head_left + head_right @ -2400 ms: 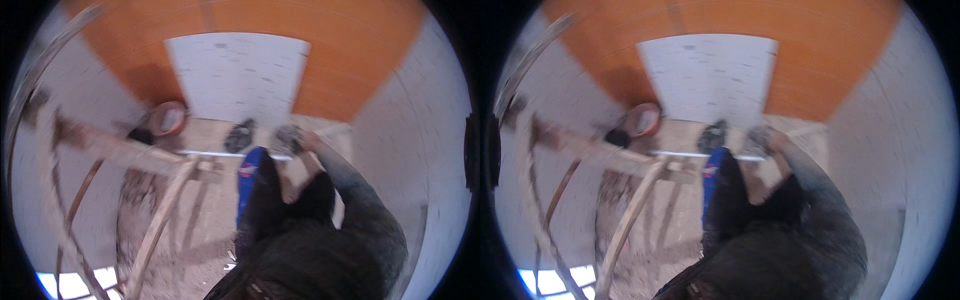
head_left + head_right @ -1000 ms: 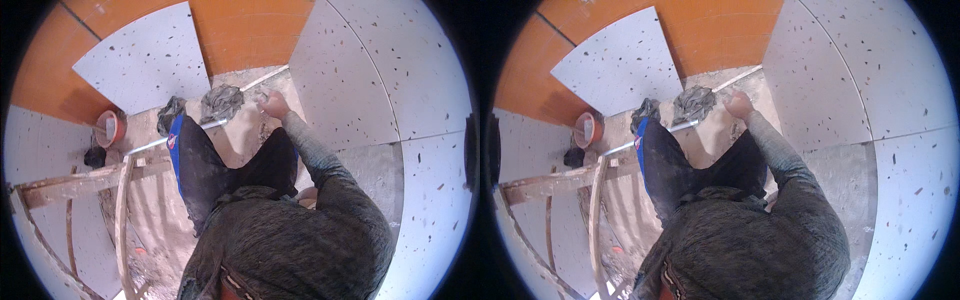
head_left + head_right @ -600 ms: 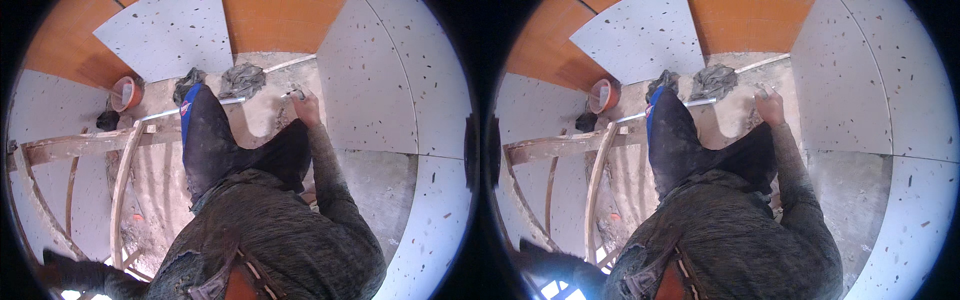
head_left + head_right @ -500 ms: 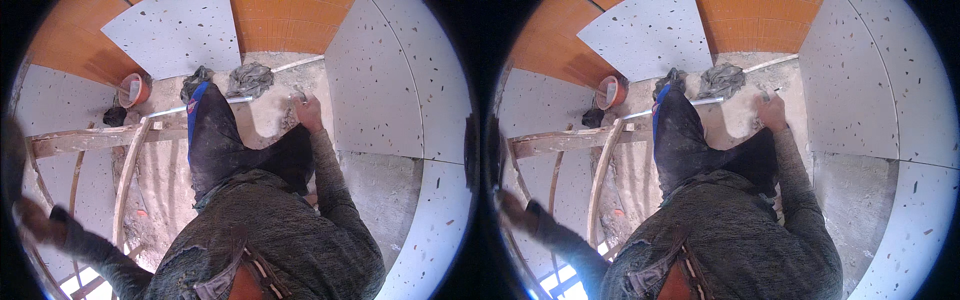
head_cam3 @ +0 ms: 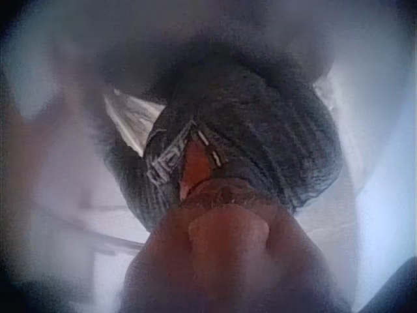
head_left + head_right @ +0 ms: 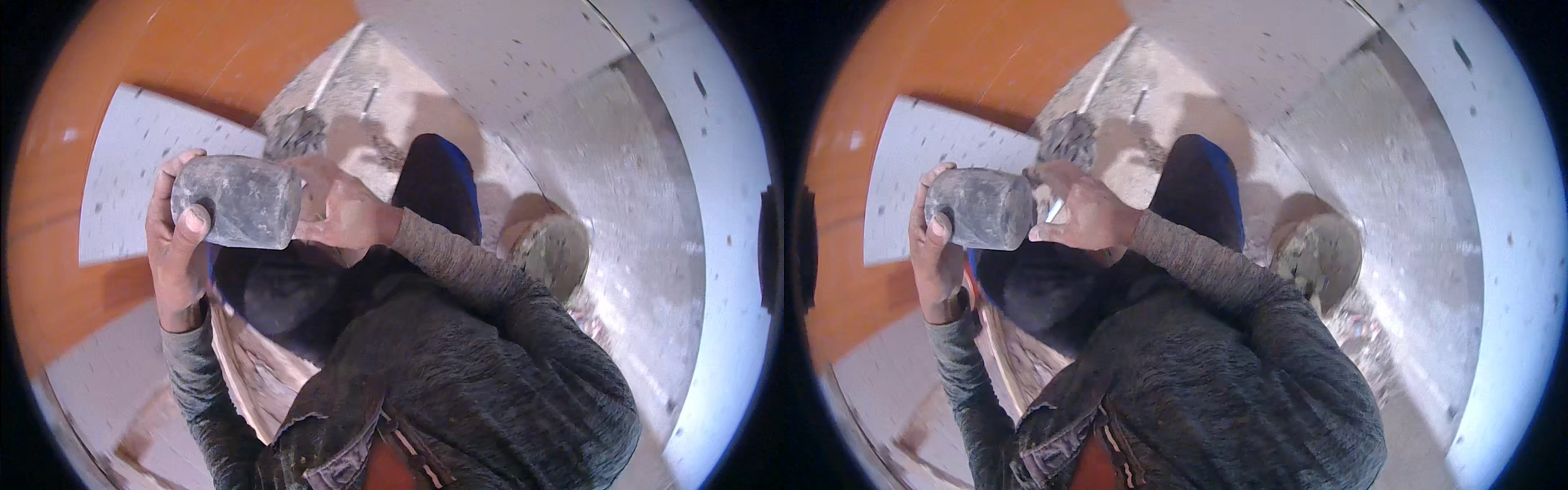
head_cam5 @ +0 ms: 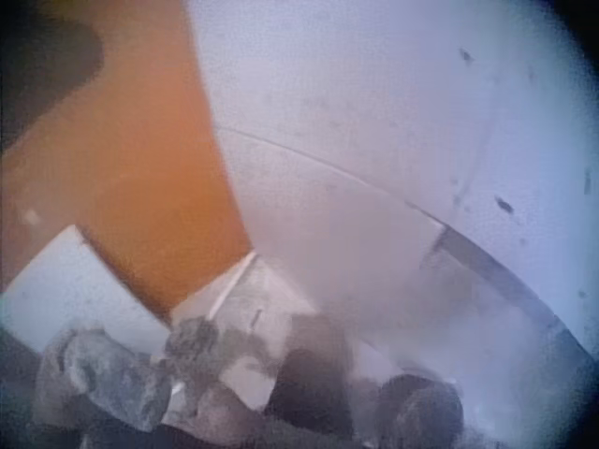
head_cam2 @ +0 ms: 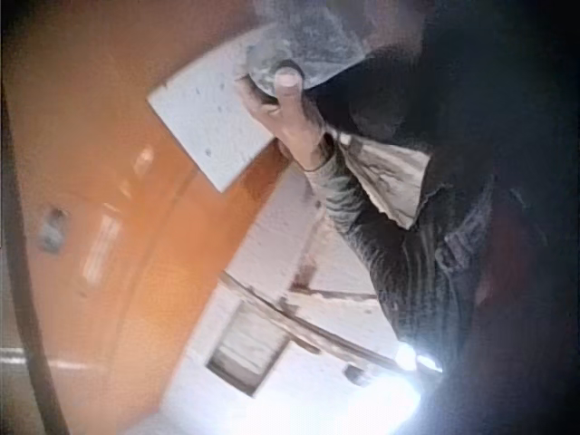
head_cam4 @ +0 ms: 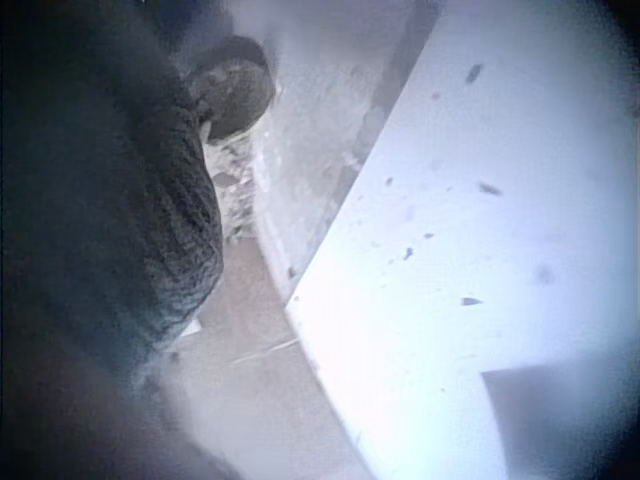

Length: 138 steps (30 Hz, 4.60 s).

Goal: The person applies cement mortar to a wall section using a trowel, then places a large white terrazzo tile onto the mortar. They press the tile into place and use a hammer to tap it for alignment. Finally, they use the trowel to scrape away excess mortar from the edges of the tile.

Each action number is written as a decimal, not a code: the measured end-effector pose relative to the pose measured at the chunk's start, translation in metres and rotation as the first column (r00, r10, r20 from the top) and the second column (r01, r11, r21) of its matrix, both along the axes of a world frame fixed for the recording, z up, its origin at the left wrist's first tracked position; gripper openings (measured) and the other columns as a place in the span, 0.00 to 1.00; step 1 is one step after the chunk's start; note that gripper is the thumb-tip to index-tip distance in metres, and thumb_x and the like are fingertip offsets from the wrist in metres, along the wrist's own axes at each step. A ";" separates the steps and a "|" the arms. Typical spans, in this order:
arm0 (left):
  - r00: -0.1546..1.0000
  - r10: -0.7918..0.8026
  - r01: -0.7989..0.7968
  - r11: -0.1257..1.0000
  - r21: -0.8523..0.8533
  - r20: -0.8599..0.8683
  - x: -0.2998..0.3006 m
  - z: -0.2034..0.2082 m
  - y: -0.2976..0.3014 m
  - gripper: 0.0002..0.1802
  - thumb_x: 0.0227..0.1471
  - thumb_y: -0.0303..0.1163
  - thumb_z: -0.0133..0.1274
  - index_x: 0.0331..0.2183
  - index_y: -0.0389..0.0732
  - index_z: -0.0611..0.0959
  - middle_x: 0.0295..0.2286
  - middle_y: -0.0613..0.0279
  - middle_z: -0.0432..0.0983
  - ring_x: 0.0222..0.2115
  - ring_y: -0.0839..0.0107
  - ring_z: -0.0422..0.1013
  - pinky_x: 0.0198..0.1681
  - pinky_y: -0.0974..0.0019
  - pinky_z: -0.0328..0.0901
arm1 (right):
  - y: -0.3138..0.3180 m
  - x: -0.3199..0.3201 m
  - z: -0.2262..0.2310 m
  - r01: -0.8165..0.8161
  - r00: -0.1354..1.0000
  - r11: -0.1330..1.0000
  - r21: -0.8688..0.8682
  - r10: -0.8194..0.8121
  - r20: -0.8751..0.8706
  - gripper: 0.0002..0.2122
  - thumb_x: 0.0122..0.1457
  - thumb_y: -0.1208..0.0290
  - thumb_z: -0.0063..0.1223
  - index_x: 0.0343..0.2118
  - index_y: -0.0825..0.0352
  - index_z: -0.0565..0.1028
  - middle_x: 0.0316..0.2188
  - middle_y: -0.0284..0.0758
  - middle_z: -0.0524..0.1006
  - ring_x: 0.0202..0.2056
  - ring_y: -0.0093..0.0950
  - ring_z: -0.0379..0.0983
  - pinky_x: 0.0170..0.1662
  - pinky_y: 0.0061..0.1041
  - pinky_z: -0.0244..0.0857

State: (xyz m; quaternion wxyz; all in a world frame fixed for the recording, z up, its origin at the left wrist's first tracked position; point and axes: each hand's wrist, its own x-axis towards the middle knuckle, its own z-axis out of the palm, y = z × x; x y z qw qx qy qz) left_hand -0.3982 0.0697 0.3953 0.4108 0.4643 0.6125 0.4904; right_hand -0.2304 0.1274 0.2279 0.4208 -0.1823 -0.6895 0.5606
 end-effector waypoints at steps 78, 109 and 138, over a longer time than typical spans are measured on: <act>0.910 0.281 0.185 0.385 0.904 -0.306 0.233 -0.179 0.378 0.44 0.60 0.54 0.28 0.63 0.28 0.46 0.64 0.37 0.35 0.65 0.39 0.29 0.61 0.33 0.20 | 0.065 0.203 0.032 0.221 -0.139 0.200 0.955 -0.962 0.233 0.18 0.61 0.50 0.47 0.37 0.63 0.70 0.20 0.37 0.73 0.21 0.37 0.74 0.19 0.35 0.65; 0.877 0.114 0.395 0.381 0.836 -0.466 0.228 -0.197 0.369 0.57 0.57 0.66 0.28 0.59 0.16 0.37 0.59 0.20 0.24 0.62 0.32 0.20 0.60 0.32 0.20 | -0.171 0.126 -0.308 0.929 0.091 0.357 0.099 -0.480 0.873 0.20 0.56 0.59 0.55 0.51 0.60 0.74 0.39 0.43 0.76 0.45 0.42 0.72 0.48 0.37 0.66; 0.770 0.239 0.490 0.371 0.789 -0.591 0.188 -0.243 0.395 0.40 0.56 0.48 0.44 0.60 0.31 0.58 0.60 0.35 0.51 0.60 0.40 0.46 0.62 0.41 0.40 | -0.605 0.319 -0.347 0.821 -0.550 -0.014 0.571 0.246 0.798 0.21 0.57 0.58 0.50 0.51 0.63 0.72 0.44 0.47 0.76 0.46 0.45 0.73 0.46 0.41 0.66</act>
